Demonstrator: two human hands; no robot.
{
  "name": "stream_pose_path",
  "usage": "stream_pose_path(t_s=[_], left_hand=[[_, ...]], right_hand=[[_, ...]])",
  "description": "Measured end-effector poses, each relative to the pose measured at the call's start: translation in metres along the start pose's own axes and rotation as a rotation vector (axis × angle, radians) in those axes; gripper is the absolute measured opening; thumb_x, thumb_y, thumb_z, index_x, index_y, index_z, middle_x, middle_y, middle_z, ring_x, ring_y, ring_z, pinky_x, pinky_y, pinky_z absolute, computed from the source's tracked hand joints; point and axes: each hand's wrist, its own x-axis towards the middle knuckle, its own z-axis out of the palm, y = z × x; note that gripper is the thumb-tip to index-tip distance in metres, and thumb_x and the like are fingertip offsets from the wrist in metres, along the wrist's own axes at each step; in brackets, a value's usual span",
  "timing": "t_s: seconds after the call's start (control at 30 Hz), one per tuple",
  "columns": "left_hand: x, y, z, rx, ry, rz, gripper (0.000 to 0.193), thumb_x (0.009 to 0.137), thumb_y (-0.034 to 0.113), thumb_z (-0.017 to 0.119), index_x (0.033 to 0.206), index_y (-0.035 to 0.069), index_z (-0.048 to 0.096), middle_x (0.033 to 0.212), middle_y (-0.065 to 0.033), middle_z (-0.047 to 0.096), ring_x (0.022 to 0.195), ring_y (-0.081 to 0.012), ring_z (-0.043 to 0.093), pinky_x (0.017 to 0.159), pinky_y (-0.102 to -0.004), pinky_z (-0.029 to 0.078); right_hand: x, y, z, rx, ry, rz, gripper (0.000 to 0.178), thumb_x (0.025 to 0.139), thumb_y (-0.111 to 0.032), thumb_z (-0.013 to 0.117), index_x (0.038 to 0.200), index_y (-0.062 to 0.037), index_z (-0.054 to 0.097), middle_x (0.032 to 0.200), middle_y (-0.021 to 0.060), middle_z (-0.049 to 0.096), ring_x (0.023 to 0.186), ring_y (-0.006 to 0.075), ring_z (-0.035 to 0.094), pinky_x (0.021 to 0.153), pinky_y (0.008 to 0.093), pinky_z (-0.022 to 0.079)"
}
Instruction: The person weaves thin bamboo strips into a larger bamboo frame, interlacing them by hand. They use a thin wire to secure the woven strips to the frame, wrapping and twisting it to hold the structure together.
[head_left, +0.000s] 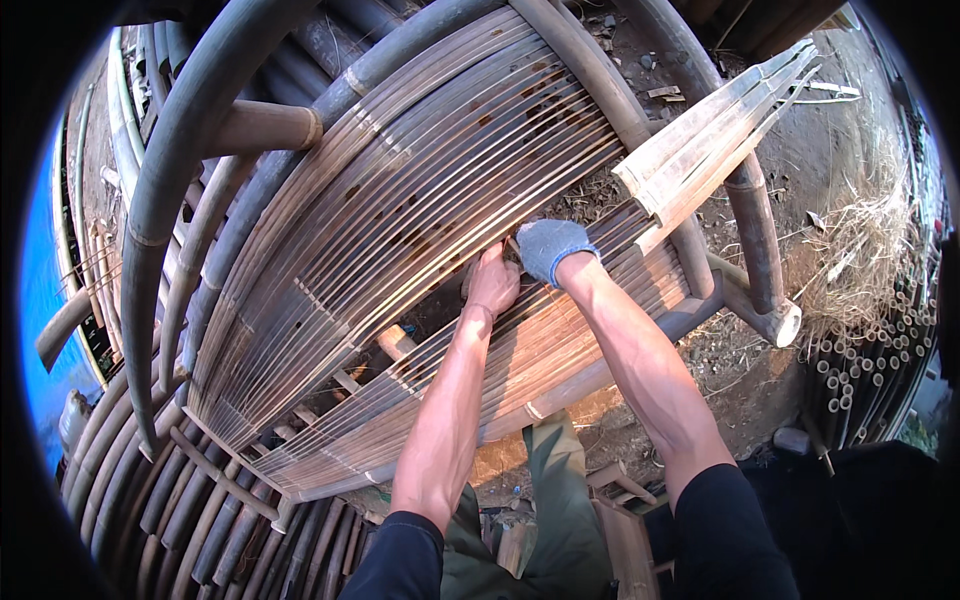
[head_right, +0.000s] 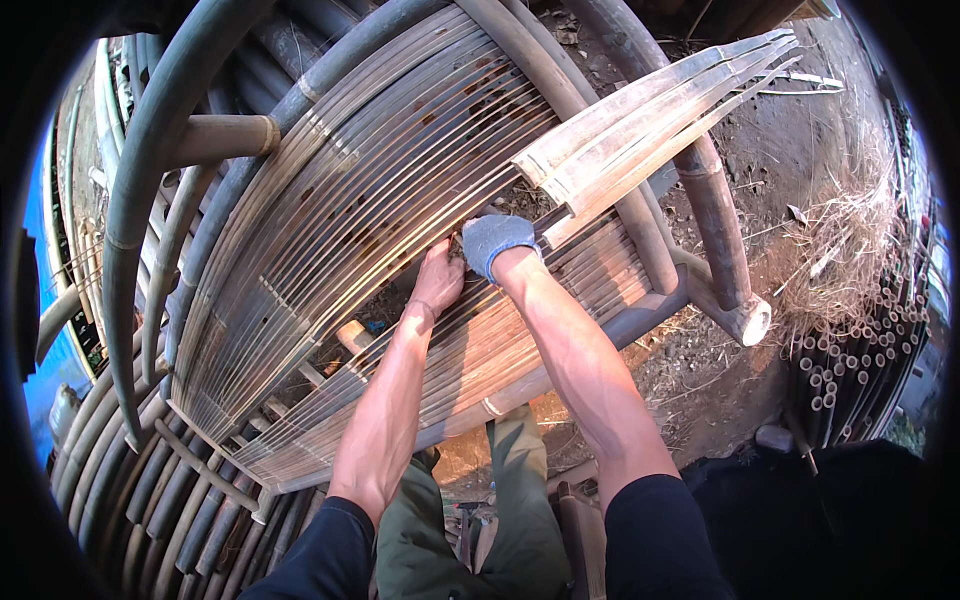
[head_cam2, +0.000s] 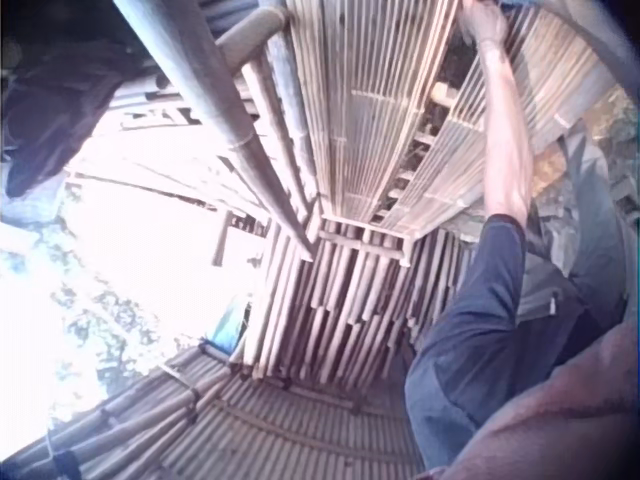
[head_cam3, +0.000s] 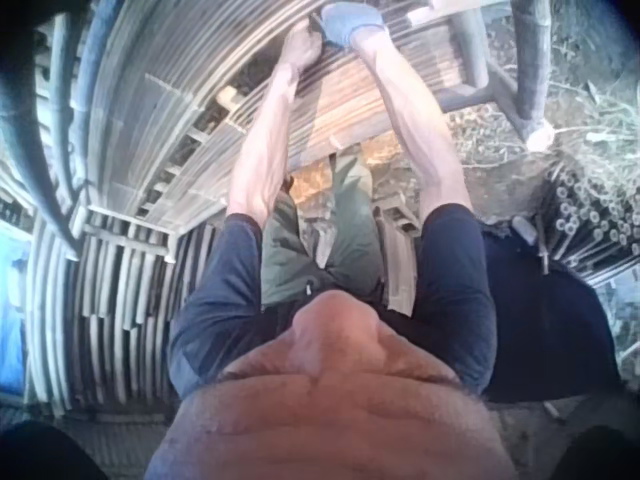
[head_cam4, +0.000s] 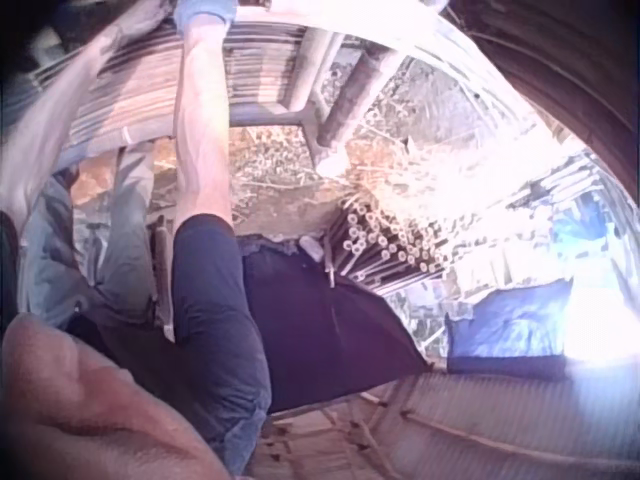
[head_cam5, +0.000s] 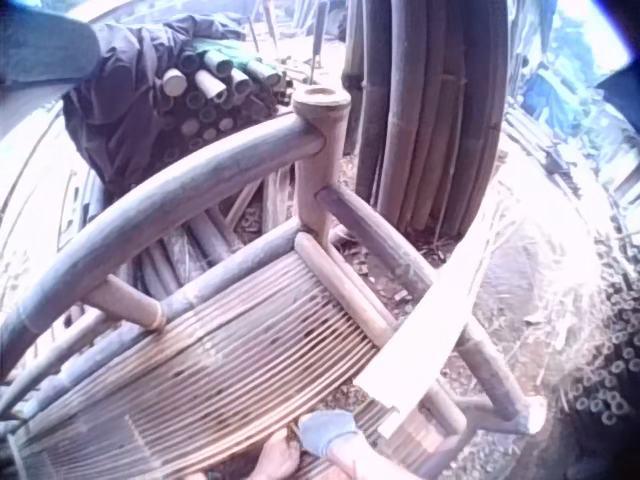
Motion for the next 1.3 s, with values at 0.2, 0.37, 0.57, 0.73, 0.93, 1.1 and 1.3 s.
stream_pose_path(t_s=[0.2, 0.37, 0.57, 0.73, 0.93, 1.1, 1.3], left_hand=[[-0.027, 0.039, -0.009, -0.043, 0.135, -0.11, 0.018, 0.089, 0.016, 0.061, 0.091, 0.0, 0.068, 0.087, -0.0278, 0.066, 0.089, -0.046, 0.063, 0.079, -0.0468, 0.05], [-0.061, 0.044, -0.029, -0.528, -0.095, 0.008, 0.024, 0.086, 0.024, 0.077, 0.094, 0.002, 0.076, 0.113, -0.0107, 0.065, 0.105, -0.0239, 0.059, 0.091, -0.0369, 0.047], [-0.054, 0.039, -0.034, -0.112, -0.014, 0.075, 0.033, 0.089, 0.028, 0.07, 0.113, 0.006, 0.071, 0.125, -0.0165, 0.061, 0.118, -0.031, 0.056, 0.1, -0.0439, 0.043], [-0.042, 0.032, -0.006, 0.181, -0.184, -0.118, 0.04, 0.099, 0.039, 0.047, 0.11, 0.005, 0.065, 0.119, -0.0221, 0.064, 0.11, -0.0398, 0.059, 0.097, -0.0527, 0.037], [-0.049, 0.027, 0.004, 0.164, -0.084, -0.02, 0.037, 0.104, 0.035, 0.042, 0.1, 0.008, 0.068, 0.098, -0.0156, 0.07, 0.102, -0.0352, 0.061, 0.094, -0.0512, 0.034], [-0.055, 0.023, 0.016, 0.209, 0.139, 0.097, 0.026, 0.102, 0.028, 0.05, 0.097, 0.011, 0.069, 0.093, -0.0096, 0.069, 0.092, -0.0307, 0.058, 0.096, -0.0498, 0.031], [-0.054, 0.018, 0.026, 0.2, 0.196, 0.133, 0.022, 0.1, 0.025, 0.052, 0.097, 0.011, 0.07, 0.095, -0.0055, 0.069, 0.095, -0.0277, 0.058, 0.098, -0.0494, 0.031]], right_hand=[[-0.02, 0.012, -0.02, 0.032, 0.037, -0.076, 0.023, 0.086, -0.024, 0.063, 0.099, -0.0073, 0.073, 0.106, 0.0214, 0.07, 0.104, 0.0394, 0.065, 0.092, 0.0454, 0.051], [-0.084, 0.007, -0.028, 0.27, 0.467, -0.363, 0.016, 0.084, -0.018, 0.071, 0.095, -0.0057, 0.071, 0.111, 0.0156, 0.067, 0.111, 0.0337, 0.061, 0.098, 0.0408, 0.048], [-0.219, 0.056, 0.024, 0.856, 0.535, 0.258, 0.01, 0.088, -0.009, 0.068, 0.096, -0.0024, 0.071, 0.1, 0.0092, 0.069, 0.097, 0.0202, 0.066, 0.09, 0.0343, 0.053], [-0.365, 0.141, 0.098, 1.319, 0.688, 0.87, 0.025, 0.097, -0.025, 0.06, 0.084, -0.0041, 0.065, 0.083, 0.0101, 0.066, 0.082, 0.027, 0.065, 0.08, 0.043, 0.053], [-0.268, 0.073, 0.061, -0.035, 0.531, 0.684, 0.06, 0.077, -0.02, 0.075, 0.13, -0.0017, 0.054, 0.125, 0.0194, 0.059, 0.12, 0.037, 0.054, 0.104, 0.0466, 0.04], [-0.134, -0.008, 0.025, 0.136, 0.624, 0.218, 0.061, 0.076, -0.027, 0.079, 0.129, -0.0088, 0.055, 0.125, 0.0114, 0.056, 0.121, 0.0333, 0.051, 0.104, 0.0469, 0.039], [-0.111, 0.002, 0.073, 0.309, 0.371, 0.262, 0.023, 0.088, -0.024, 0.067, 0.1, -0.0036, 0.066, 0.094, 0.0195, 0.063, 0.091, 0.038, 0.064, 0.073, 0.046, 0.052]])
